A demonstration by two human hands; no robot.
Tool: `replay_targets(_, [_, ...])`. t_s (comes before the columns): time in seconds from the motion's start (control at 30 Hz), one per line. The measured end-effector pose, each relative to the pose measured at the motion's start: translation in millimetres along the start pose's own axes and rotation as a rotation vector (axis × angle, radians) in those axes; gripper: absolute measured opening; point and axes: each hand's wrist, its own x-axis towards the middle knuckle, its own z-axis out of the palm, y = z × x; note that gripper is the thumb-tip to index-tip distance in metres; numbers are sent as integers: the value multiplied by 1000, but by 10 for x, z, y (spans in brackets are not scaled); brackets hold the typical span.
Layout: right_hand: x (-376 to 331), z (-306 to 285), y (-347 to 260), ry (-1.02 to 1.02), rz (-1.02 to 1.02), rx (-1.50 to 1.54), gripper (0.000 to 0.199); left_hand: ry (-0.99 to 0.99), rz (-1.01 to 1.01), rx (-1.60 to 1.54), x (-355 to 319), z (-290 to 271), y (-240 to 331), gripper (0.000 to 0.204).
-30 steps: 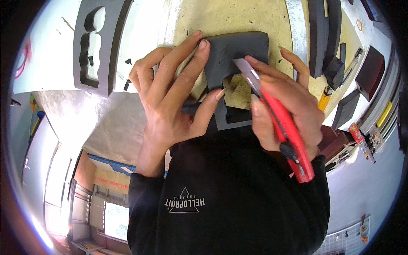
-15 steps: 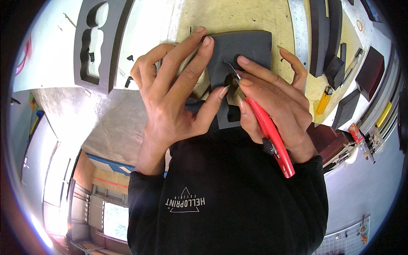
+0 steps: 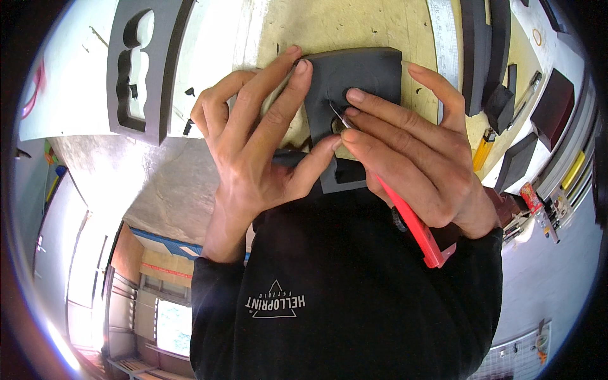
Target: The person uses a red utility knife to cut a rectangular piece of dark gray foam. They first mark the foam with a pen, then cut along the marked lines to create a shaped cutout. The person removes the cutout piece and continues refining the edges.
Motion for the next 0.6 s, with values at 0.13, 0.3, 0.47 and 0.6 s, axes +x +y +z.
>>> replay_targets(0.13, [21,-59,16,-46,-20,30,17,2,-2,8,-10,3,5,67])
replay_targets(0.3, [19,-79,103,-58,-44,73,18,0,24,-8,-18,23,-37,68])
replay_targets(0.47, [137,-190,179,-118,-84,116,20,-25,3,-4,1,-20,-4,67])
replay_targets(0.6, [182,-250,299,-137,-100,198,25,-45,32,-19,65,-82,-22,68])
